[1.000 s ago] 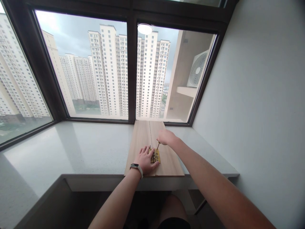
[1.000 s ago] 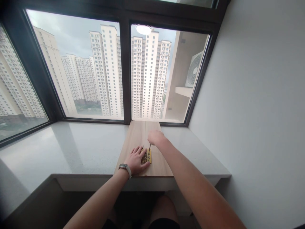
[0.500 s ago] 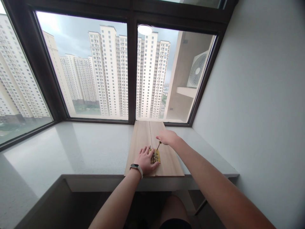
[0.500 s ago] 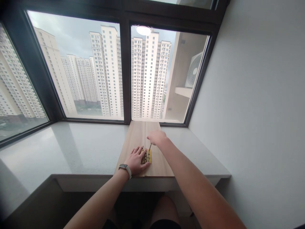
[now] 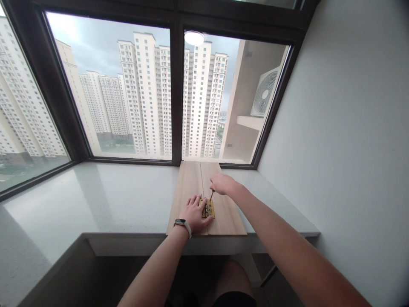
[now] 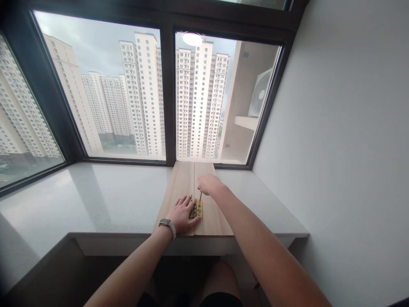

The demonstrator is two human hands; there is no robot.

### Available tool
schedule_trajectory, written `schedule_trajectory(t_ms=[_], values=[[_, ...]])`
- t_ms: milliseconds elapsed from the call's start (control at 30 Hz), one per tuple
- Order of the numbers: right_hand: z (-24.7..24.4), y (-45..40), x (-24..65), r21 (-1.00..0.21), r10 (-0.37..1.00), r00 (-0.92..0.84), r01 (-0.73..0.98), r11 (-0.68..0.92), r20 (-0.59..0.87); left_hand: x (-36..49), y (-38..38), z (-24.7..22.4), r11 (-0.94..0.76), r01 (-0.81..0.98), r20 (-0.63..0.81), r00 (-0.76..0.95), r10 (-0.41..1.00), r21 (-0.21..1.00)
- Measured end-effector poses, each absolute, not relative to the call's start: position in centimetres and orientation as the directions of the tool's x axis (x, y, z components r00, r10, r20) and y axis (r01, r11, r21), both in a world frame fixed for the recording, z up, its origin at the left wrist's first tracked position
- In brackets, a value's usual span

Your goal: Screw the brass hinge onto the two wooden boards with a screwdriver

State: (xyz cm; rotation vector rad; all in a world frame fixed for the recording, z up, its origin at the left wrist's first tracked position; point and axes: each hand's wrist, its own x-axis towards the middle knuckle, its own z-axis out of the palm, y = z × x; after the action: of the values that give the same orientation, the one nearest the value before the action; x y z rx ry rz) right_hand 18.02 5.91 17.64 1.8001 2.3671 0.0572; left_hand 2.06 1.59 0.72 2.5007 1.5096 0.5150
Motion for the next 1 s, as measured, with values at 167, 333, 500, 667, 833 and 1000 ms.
schedule_trajectory(t_ms=[167,333,500,667,833,1000], values=[[17.56,5.88,18.33,0.105,0.956,-0.274,0.953,0.284,-0.105,2.04,1.68,0.57,-0.471,0.821,0.212,0.422,0.882,0.323],[17.5,5.72,17.91,0.115,0.983,-0.163,0.978,0.172,-0.083,2.1,1.78,0.42,-0.482,0.82,0.23,0.427,0.875,0.31],[17.47,5.8,17.64,0.129,0.988,-0.122,0.983,0.133,-0.09,2.12,1.79,0.35,-0.484,0.816,0.23,0.428,0.874,0.316],[17.47,5.73,17.72,0.129,0.984,-0.148,0.979,0.16,-0.1,2.12,1.78,0.36,-0.487,0.819,0.237,0.43,0.871,0.303],[17.62,5.66,18.18,0.162,0.965,-0.248,0.952,0.26,-0.088,2.17,1.7,0.42,-0.481,0.825,0.245,0.421,0.873,0.297],[17.67,5.55,18.46,0.149,0.948,-0.305,0.937,0.317,-0.094,2.1,1.79,0.31,-0.488,0.82,0.254,0.425,0.869,0.299]])
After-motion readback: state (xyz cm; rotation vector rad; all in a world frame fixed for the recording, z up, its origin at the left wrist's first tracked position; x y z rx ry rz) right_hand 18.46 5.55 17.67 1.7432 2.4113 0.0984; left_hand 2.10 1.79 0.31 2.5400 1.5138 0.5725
